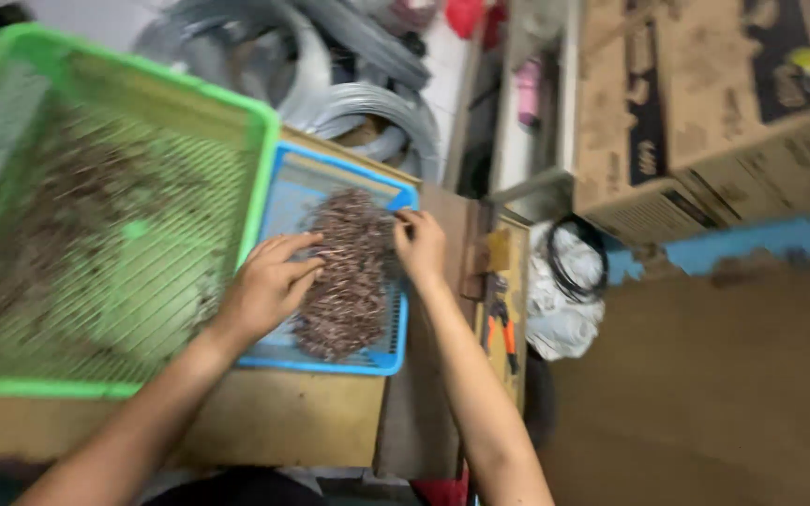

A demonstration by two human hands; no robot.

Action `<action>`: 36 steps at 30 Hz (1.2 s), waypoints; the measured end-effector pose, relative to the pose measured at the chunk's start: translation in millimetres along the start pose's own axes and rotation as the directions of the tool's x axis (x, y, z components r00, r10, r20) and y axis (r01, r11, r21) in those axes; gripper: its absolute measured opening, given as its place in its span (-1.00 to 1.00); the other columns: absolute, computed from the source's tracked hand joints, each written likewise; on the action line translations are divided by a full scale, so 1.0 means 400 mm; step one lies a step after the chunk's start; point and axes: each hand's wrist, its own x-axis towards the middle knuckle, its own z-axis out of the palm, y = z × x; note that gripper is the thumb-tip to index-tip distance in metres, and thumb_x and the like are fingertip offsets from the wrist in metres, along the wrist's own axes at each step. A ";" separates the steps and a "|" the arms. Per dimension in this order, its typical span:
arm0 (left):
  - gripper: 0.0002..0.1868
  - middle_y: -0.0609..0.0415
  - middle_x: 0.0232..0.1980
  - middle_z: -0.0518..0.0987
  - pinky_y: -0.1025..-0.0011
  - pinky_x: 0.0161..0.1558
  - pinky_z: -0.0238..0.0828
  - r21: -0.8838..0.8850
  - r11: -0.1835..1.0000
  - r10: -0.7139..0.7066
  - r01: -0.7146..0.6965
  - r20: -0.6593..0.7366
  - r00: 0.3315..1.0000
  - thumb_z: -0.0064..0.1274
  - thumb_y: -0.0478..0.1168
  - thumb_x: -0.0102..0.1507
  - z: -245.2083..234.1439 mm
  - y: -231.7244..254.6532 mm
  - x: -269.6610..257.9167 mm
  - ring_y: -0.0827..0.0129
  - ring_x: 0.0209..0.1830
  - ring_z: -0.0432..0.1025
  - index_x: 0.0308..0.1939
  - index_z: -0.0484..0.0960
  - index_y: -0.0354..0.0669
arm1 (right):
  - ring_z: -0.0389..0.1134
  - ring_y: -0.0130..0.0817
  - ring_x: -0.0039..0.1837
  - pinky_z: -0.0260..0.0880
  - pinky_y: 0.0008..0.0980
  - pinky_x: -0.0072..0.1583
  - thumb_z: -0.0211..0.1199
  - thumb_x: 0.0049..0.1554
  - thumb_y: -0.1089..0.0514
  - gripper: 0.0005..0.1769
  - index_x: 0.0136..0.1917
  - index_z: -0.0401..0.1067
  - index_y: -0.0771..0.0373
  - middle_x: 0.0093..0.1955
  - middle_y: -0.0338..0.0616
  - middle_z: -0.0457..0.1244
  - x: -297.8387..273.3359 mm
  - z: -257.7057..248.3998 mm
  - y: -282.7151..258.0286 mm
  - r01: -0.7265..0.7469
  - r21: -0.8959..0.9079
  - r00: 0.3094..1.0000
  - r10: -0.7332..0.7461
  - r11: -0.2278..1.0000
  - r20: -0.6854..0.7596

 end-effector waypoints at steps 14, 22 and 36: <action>-0.75 0.32 0.15 0.67 0.14 0.11 0.52 0.571 0.536 -0.700 0.621 -0.109 0.705 0.07 0.07 0.32 -0.441 -0.321 -0.337 0.21 0.14 0.57 0.02 0.77 0.39 | 0.49 -0.02 -0.01 0.50 -0.12 0.03 0.34 0.10 0.12 -0.80 0.03 0.60 0.07 -0.13 -0.06 0.42 -0.052 0.268 -0.678 0.228 0.300 0.943 -0.286 0.926 0.168; -0.73 0.15 0.21 0.66 0.06 0.16 0.48 0.559 0.569 -0.734 0.603 0.015 0.679 0.06 -0.01 0.24 -0.443 -0.270 -0.316 0.11 0.22 0.55 -0.08 0.82 0.16 | 0.50 0.04 0.02 0.51 0.03 0.02 0.36 0.03 -0.17 -0.66 -0.03 0.61 0.06 -0.17 -0.13 0.43 -0.071 0.430 -0.798 -0.091 0.035 0.860 0.061 0.995 0.507; -0.67 0.01 0.23 0.66 -0.05 0.12 0.50 0.477 0.575 -0.774 0.665 0.055 0.631 0.01 -0.01 0.27 -0.464 -0.239 -0.300 -0.02 0.20 0.55 -0.08 0.82 0.01 | 0.44 0.21 0.19 0.42 0.06 0.17 0.38 -0.04 -0.05 -0.65 -0.11 0.62 0.25 -0.06 0.18 0.44 -0.075 0.322 -0.807 -0.371 0.083 0.661 0.201 0.925 0.723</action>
